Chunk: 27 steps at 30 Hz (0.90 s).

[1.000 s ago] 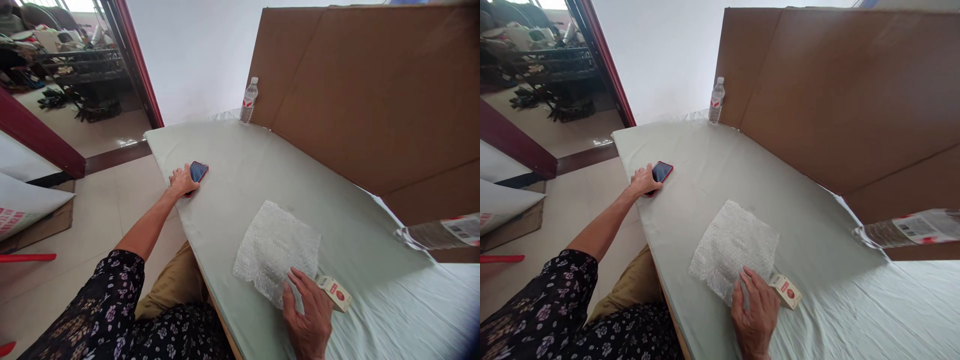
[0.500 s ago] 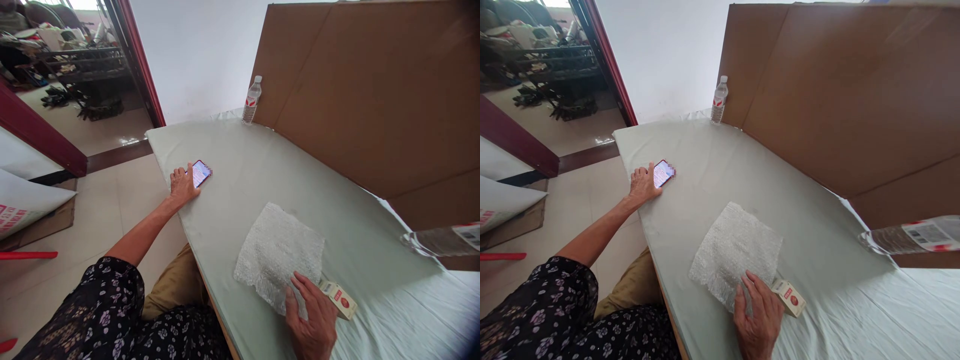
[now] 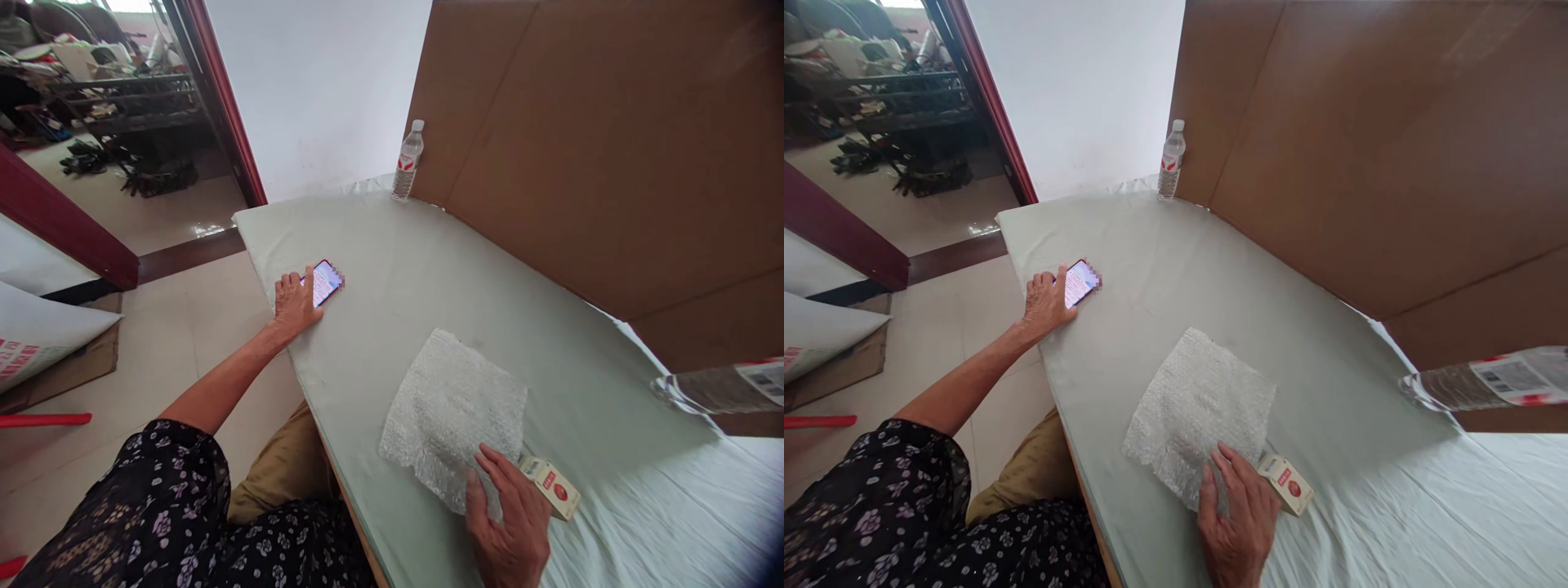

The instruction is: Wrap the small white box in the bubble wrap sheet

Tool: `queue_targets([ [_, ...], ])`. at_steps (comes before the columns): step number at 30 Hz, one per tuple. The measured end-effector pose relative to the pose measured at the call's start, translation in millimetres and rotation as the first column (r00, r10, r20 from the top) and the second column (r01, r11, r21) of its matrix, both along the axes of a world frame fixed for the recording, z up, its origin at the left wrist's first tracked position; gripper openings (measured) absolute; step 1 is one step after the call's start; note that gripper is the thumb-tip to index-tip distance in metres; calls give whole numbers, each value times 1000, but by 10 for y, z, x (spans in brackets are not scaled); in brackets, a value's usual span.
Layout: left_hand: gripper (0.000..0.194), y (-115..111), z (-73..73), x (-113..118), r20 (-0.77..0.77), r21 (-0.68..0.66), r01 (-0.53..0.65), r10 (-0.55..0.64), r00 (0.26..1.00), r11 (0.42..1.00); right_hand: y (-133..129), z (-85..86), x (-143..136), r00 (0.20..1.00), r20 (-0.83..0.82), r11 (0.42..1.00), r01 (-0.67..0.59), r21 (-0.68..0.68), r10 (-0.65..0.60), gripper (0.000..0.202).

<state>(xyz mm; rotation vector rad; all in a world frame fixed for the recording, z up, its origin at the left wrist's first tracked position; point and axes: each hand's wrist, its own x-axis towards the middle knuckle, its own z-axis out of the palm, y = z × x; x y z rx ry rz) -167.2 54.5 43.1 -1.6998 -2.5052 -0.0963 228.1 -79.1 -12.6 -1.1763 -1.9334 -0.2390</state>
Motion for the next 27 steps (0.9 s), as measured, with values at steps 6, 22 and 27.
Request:
queue_targets([
  [6,92,7,-3,2,-5,-9,-13,13,1000,1000,-6,-9,14,1000,-4,1000,14,-3,-14,15],
  [22,79,-140,-87,143,108,156,-22,5,994,988,21,132,248,989,24,987,147,72,-149,20],
  [27,63,-561,-147,866,261,186,493,-527,809,850,114,227,730,932,63,923,361,-131,-356,63],
])
